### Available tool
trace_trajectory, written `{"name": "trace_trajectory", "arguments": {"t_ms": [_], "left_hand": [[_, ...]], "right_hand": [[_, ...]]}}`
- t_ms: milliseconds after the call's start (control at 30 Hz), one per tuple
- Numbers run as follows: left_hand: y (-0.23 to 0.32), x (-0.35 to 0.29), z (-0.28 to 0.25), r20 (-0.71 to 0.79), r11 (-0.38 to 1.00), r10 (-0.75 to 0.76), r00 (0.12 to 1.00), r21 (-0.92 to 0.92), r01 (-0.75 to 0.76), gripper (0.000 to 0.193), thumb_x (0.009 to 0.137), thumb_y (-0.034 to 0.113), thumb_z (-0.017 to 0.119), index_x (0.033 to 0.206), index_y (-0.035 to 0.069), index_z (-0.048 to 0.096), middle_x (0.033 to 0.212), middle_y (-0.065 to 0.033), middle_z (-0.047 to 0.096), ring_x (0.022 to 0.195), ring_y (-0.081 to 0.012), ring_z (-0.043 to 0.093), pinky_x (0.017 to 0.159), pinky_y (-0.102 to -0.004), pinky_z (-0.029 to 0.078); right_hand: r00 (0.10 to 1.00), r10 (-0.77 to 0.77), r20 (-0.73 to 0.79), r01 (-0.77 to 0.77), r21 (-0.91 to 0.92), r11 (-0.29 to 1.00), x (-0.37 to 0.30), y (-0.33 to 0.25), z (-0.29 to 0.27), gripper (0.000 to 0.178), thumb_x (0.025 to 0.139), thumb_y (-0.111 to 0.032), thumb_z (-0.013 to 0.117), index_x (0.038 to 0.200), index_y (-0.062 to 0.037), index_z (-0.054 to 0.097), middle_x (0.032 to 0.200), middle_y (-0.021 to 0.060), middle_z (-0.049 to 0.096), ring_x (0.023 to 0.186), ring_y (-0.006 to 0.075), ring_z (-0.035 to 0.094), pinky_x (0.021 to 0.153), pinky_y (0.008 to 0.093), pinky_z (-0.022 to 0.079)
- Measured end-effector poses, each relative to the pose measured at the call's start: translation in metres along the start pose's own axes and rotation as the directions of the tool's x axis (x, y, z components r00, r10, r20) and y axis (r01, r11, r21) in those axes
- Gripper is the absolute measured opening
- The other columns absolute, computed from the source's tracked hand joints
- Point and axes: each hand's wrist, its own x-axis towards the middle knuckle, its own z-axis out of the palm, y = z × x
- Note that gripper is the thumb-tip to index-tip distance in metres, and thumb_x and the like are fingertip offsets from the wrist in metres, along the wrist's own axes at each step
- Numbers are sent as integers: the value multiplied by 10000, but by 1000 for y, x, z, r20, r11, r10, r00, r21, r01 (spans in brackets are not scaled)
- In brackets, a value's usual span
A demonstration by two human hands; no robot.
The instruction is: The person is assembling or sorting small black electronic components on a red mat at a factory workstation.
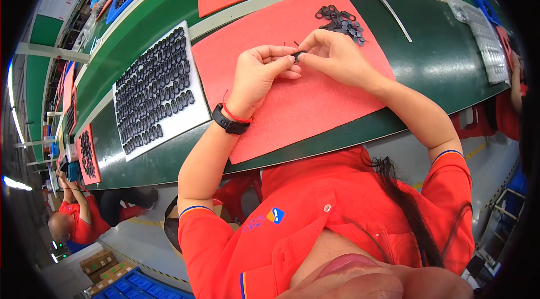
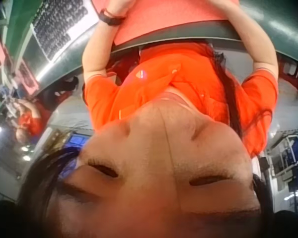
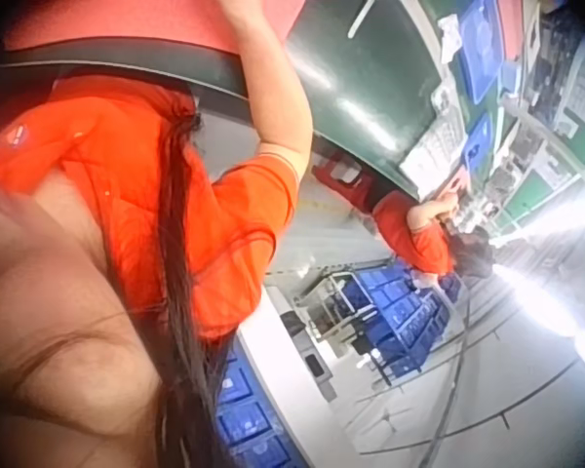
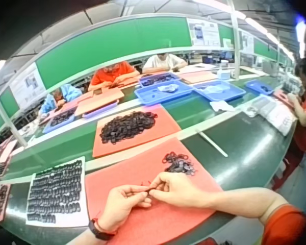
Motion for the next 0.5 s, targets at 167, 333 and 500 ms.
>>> {"name": "trace_trajectory", "arguments": {"t_ms": [167, 333, 500], "left_hand": [[0, 0, 1, -11, 1000, 2, 1000, 18, -1, 205, 832, 11, 585, 1014, -84, 591, 854, -129, 650, 715, -149, 644, 678, -240, 534], [-1, -2, 3, -25, 999, 8, 1000, 42, -6, 207, 829, 19, 593, 1008, -85, 594, 824, -127, 652, 692, -148, 643, 674, -239, 532], [1, -2, 4, -36, 998, -4, 999, 67, 7, 196, 822, 7, 589, 993, -87, 599, 813, -131, 652, 687, -151, 644, 658, -234, 532]], "right_hand": [[1000, 11, -1, -11, -56, 998, 1, -2, 0, 204, 751, -166, 642, 827, 20, 613, 737, 85, 632, 676, 142, 603, 616, 264, 478], [1000, 26, 18, -25, -50, 998, 2, 1, 0, 220, 724, -178, 662, 805, 20, 610, 734, 91, 631, 676, 148, 603, 609, 271, 476], [997, 46, 58, -46, 1, 999, 5, 4, -1, 186, 736, -144, 663, 798, 15, 589, 734, 65, 615, 669, 109, 567, 596, 249, 449]]}}
